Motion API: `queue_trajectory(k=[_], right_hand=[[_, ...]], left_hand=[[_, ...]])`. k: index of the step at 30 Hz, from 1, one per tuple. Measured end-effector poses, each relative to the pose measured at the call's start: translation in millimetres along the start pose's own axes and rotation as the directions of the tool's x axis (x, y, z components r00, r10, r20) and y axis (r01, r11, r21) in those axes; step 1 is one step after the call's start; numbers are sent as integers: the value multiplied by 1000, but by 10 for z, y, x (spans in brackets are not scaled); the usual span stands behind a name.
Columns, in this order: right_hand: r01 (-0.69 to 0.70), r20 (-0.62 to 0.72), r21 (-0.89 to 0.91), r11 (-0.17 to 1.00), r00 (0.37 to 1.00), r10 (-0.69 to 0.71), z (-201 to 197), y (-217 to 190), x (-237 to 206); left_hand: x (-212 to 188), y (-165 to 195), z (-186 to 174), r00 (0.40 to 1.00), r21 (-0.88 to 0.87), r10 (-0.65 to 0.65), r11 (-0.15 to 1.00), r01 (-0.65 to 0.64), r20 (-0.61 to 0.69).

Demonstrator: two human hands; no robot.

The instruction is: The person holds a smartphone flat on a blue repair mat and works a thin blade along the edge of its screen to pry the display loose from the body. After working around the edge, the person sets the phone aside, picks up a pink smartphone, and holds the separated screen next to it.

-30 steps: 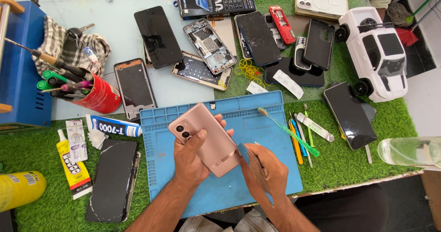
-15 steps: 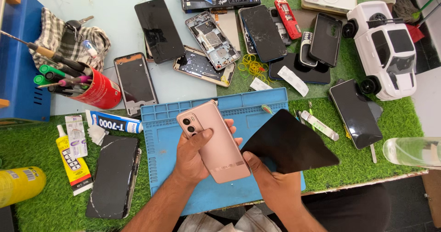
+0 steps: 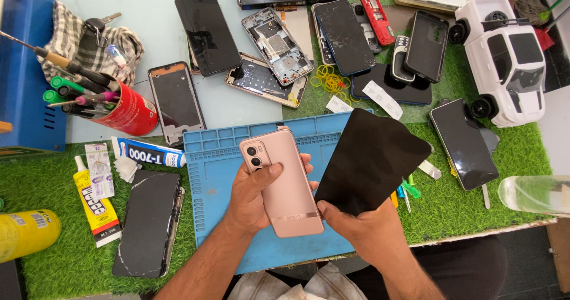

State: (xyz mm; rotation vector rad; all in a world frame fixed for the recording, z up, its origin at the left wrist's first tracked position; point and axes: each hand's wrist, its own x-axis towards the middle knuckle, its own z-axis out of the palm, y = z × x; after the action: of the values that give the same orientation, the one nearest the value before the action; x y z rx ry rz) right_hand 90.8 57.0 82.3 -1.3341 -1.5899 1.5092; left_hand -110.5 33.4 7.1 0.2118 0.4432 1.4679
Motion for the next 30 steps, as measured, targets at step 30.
queue_trajectory(k=[30], right_hand=[[-209,-91,504,838,952,292,165,423,-3]], left_hand=[[63,110,186,978,49,201,979,-198,-61]])
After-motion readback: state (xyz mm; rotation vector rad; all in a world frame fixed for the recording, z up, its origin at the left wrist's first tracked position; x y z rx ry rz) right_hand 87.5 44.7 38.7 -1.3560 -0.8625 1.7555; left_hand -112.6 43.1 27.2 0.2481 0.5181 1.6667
